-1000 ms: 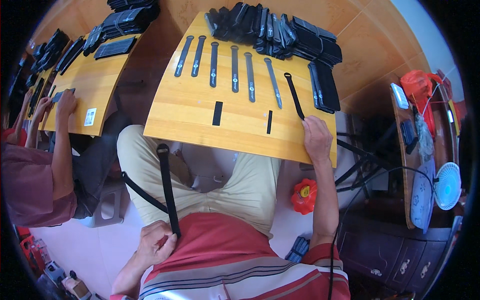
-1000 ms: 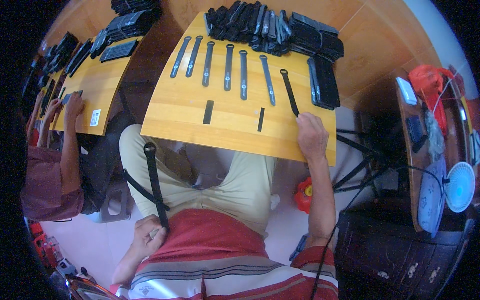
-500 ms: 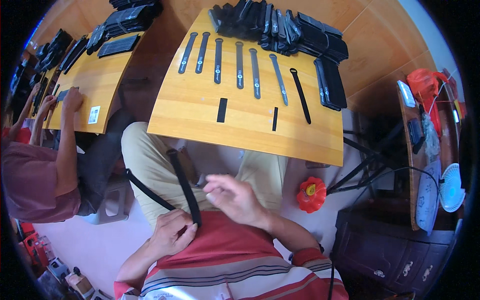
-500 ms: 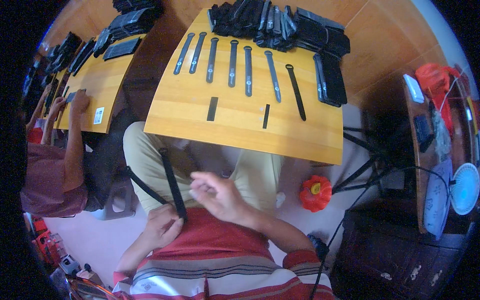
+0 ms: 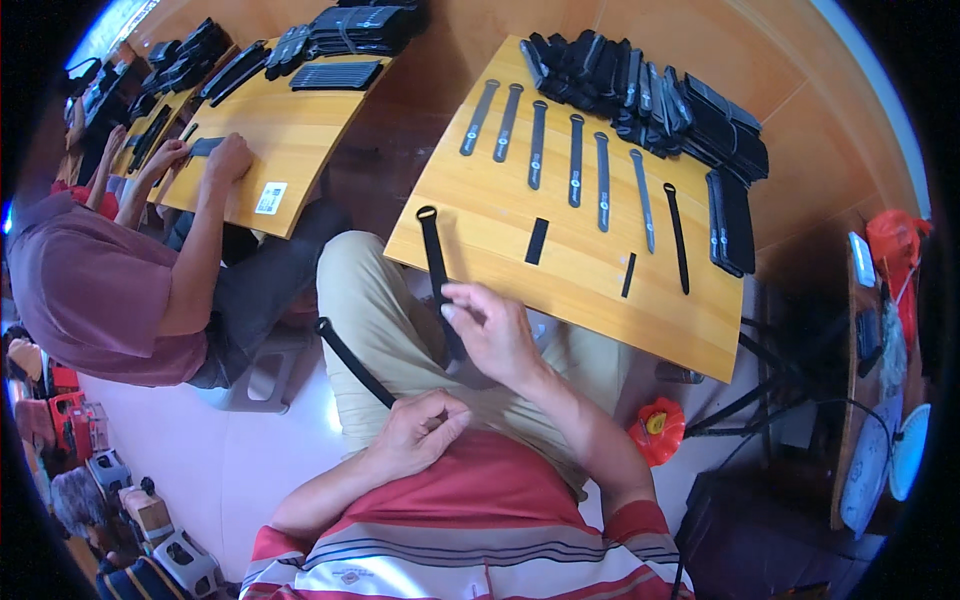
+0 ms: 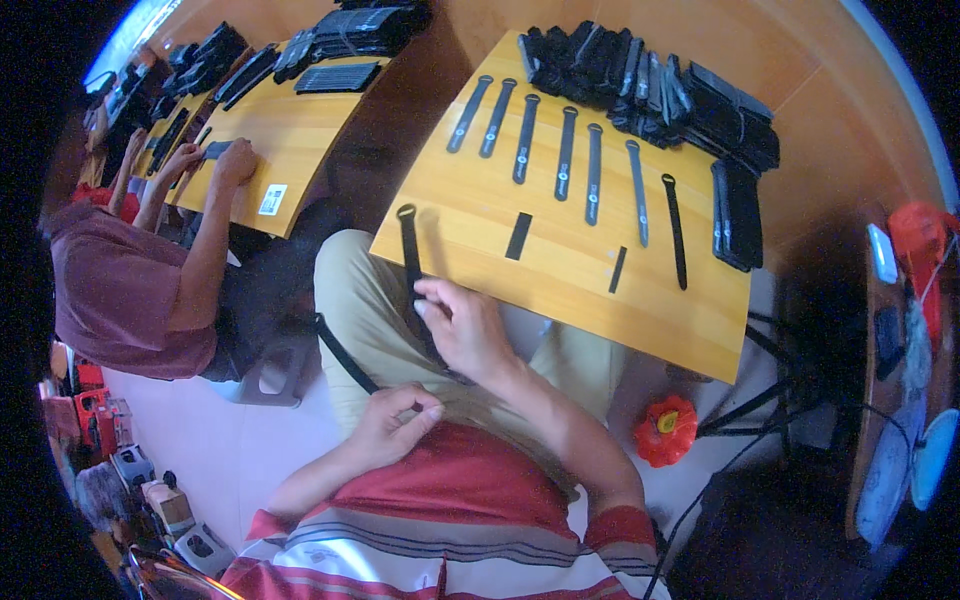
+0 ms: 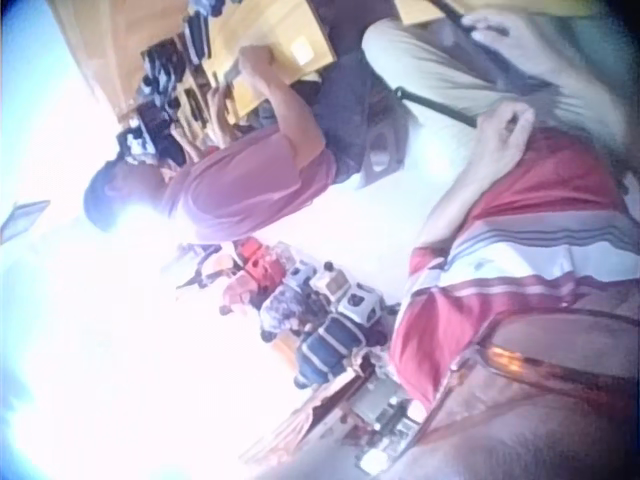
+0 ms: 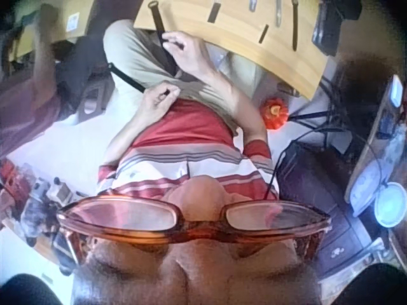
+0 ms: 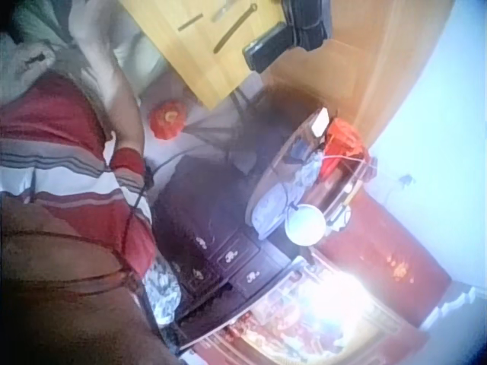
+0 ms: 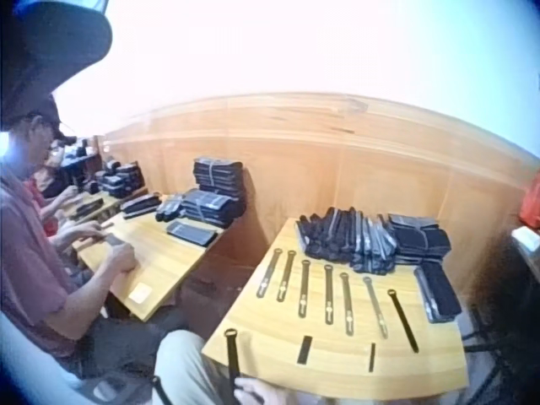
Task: Manually assembling and inspecting black watch straps by inserting metal pins and buckles.
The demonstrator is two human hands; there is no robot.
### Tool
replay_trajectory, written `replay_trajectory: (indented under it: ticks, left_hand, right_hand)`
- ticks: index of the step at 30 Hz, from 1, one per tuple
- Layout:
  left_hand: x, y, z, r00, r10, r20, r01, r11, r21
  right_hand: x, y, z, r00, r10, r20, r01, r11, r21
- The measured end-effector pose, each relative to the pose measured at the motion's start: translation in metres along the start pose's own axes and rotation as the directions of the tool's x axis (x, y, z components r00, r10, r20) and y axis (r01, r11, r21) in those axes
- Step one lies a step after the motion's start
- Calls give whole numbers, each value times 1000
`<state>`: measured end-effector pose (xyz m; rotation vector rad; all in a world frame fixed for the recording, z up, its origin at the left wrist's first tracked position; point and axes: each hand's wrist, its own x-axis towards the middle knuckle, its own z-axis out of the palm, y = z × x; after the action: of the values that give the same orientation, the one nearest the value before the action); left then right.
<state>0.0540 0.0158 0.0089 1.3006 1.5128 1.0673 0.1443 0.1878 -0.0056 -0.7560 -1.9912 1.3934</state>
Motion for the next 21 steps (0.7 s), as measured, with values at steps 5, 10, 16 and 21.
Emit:
replay_trajectory:
  ticks: [5, 10, 16, 21]
  left_hand:
    - [-2, -7, -4, 994, 85, -73, -85, 996, 6]
    - [-6, -9, -10, 983, 81, -164, -72, 996, 59]
    - [-13, -20, -21, 944, 56, -325, -10, 990, 142]
    - [-23, -33, -25, 915, 7, -403, 38, 994, 102]
  right_hand:
    - [45, 5, 10, 1000, -21, -23, 15, 976, -217]
    - [70, 1, 14, 998, -58, -20, 42, 887, -460]
    - [88, -4, 8, 995, 45, 90, 13, 827, -562]
    - [85, -6, 10, 996, 33, 80, 20, 816, -578]
